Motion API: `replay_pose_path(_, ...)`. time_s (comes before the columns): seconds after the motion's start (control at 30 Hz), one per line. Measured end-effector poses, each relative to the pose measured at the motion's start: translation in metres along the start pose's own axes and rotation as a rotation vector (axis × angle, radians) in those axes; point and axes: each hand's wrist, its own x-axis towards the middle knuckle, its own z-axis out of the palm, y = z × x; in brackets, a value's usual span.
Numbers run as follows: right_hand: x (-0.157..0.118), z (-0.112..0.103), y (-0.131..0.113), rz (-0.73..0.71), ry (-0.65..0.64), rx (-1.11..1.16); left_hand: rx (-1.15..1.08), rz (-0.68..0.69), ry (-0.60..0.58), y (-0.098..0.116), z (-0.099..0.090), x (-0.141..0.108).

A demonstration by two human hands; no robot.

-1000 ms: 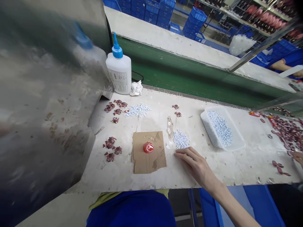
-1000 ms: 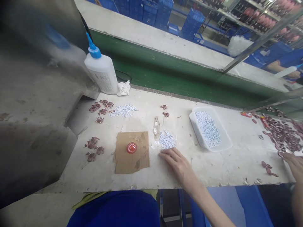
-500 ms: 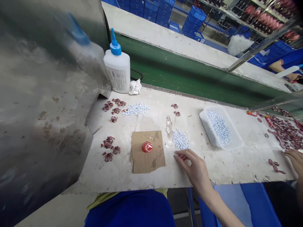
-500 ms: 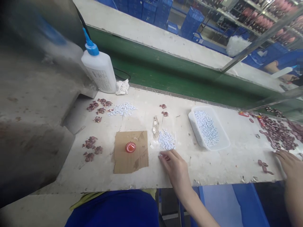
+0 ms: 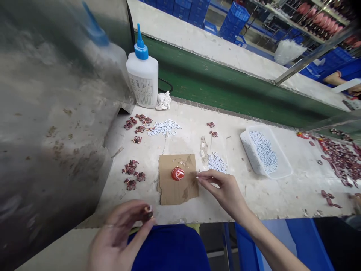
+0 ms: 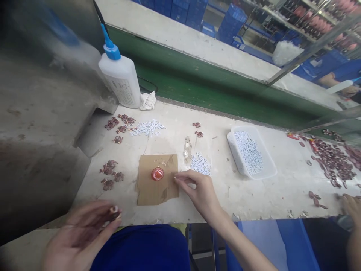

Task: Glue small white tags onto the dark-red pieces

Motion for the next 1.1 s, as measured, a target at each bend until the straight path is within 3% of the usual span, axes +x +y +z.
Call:
replay_pose_path(0.07, 0.006, 0.004, -0.007, -0.013, -0.018, 0.019, -0.08, 0.023, -0.094, 0.003, 0.014, 0.016)
replay_pose_path(0.17, 0.012, 0.007, -0.014, -0.068, -0.033, -0.018, -0.126, -0.014, -0.119, 0.008, 0.026, 0.032)
replay_pose_path(0.37, 0.016, 0.013, -0.019, -0.321, -0.004, -0.132, -0.108, -0.176, -0.168, 0.011, 0.029, 0.038)
replay_pose_path(0.47, 0.016, 0.016, -0.02, -0.38, -0.016, -0.149, -0.119, -0.176, -0.148, 0.01, 0.031, 0.04)
replay_pose_path(0.77, 0.019, 0.02, -0.019, -0.378, -0.047, -0.175, -0.224, -0.263, -0.154, 0.004, 0.028, 0.041)
replay_pose_path(0.97, 0.019, 0.018, -0.021, -0.375, -0.035, -0.154, -0.116, -0.158, -0.079, 0.011, 0.031, 0.043)
replay_pose_path(1.1, 0.011, 0.017, -0.031, -0.328, 0.008, -0.009, -0.082, -0.098, -0.069, 0.014, 0.033, 0.042)
